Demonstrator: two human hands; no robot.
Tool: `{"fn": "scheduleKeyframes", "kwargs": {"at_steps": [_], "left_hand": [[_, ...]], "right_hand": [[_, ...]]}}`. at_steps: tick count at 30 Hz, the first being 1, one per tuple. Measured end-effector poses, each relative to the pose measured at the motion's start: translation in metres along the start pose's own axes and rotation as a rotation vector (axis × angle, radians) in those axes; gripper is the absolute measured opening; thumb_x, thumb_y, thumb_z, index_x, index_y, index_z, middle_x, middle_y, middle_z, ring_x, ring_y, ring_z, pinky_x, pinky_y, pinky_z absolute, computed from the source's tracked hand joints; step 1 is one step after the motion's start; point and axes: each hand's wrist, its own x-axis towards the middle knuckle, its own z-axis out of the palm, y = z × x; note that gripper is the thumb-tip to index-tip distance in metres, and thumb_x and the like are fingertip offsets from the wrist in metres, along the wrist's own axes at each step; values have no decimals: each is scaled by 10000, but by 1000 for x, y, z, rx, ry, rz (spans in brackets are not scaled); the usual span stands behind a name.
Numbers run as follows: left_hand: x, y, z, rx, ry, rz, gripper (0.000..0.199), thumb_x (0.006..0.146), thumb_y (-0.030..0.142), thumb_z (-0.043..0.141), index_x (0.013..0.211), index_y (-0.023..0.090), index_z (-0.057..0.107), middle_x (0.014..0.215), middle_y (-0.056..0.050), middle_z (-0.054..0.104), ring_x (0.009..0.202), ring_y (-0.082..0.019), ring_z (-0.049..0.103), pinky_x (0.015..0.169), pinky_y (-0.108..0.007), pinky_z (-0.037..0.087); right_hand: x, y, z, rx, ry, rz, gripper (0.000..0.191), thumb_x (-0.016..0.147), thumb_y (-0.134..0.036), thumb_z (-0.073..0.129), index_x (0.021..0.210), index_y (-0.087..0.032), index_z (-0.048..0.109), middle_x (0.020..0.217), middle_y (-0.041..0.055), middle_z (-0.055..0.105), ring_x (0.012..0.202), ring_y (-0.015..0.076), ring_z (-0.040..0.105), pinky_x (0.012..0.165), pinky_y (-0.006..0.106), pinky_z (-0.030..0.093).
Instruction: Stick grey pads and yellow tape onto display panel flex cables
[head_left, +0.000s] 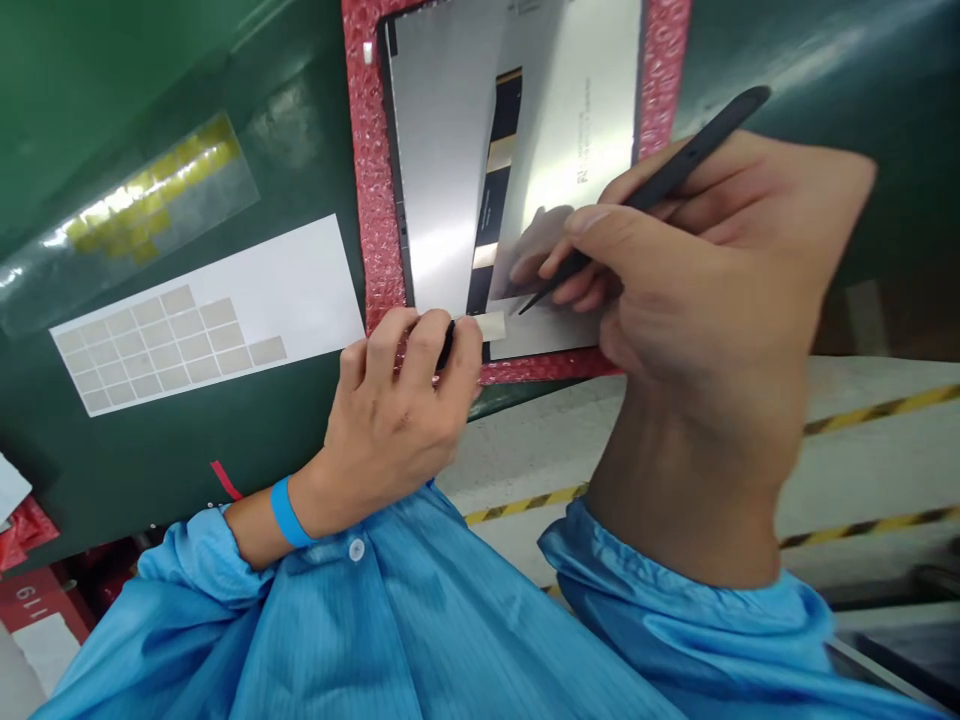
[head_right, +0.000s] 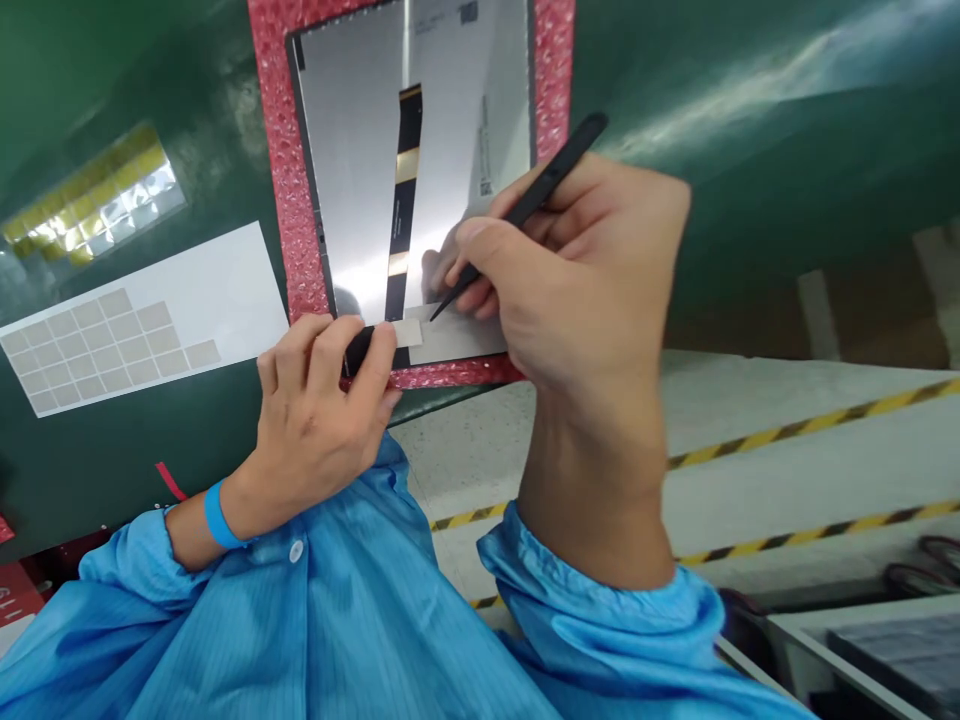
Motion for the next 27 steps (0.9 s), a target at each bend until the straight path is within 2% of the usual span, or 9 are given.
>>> {"fn": "scheduleKeyframes", "kwargs": {"at_steps": [4, 9, 13, 16, 18, 23, 27], "left_hand": [[2, 5, 1, 8, -84, 1, 490, 1025, 374, 608, 1473, 182, 560, 1446, -148, 590, 1356, -333, 487, 1030, -449, 362], [1, 7, 2, 51, -116, -5, 561, 1014, 454, 625, 1523, 247, 510, 1521, -122, 533, 1402, -338, 434, 1061, -468, 326], [-8, 6, -3, 103, -124, -102, 571, 1028, 504, 588, 1546, 288, 484, 1576, -125, 484, 1439, -337, 406, 1068, -469, 301], [-11, 5, -10, 110, -152, -141, 549, 1051, 495, 537, 1548, 267, 490, 1596, -148, 467, 1453, -345, 404, 1071, -485, 297], [-7, 1, -8, 114, -137, -130, 533, 1055, 478, 532, 1533, 243, 517, 1594, -158, 476, 1453, -361, 410, 1083, -508, 293], [14, -6, 7, 130, -70, -22, 548, 1046, 411, 553, 1547, 191, 514, 1617, -178, 455, 1484, -384, 381, 1149, -565, 265], [8, -6, 6, 175, -57, -79, 563, 1027, 443, 589, 1525, 185, 543, 1620, -203, 441, 1493, -393, 374, 1147, -586, 289]], "right_hand": [[0, 4, 4, 80, 72, -53, 94, 683, -71, 665, 654, -160, 666, 604, 53, 647, 382, 131, 513, 295, 188, 317], [0, 15, 6, 114, 164, -82, 84, 658, -135, 683, 644, -184, 616, 566, 36, 621, 364, 142, 503, 284, 199, 294], [0, 22, 7, 112, 192, -29, 94, 720, -203, 706, 720, -177, 616, 607, 31, 633, 399, 119, 526, 329, 183, 347], [-1, 18, 11, 129, 215, 67, 172, 744, -283, 709, 775, -179, 575, 624, 15, 634, 420, 97, 526, 363, 163, 369], [3, 15, 16, 186, 130, 198, 225, 737, -346, 696, 796, -186, 549, 629, 2, 637, 437, 98, 540, 381, 158, 380], [24, 18, 25, 174, 103, 103, 293, 726, -434, 679, 786, -180, 546, 645, 30, 656, 444, 129, 564, 370, 187, 382], [24, 18, 29, 191, 101, 109, 337, 732, -468, 687, 812, -176, 538, 648, 26, 652, 440, 128, 562, 362, 184, 363]]}}
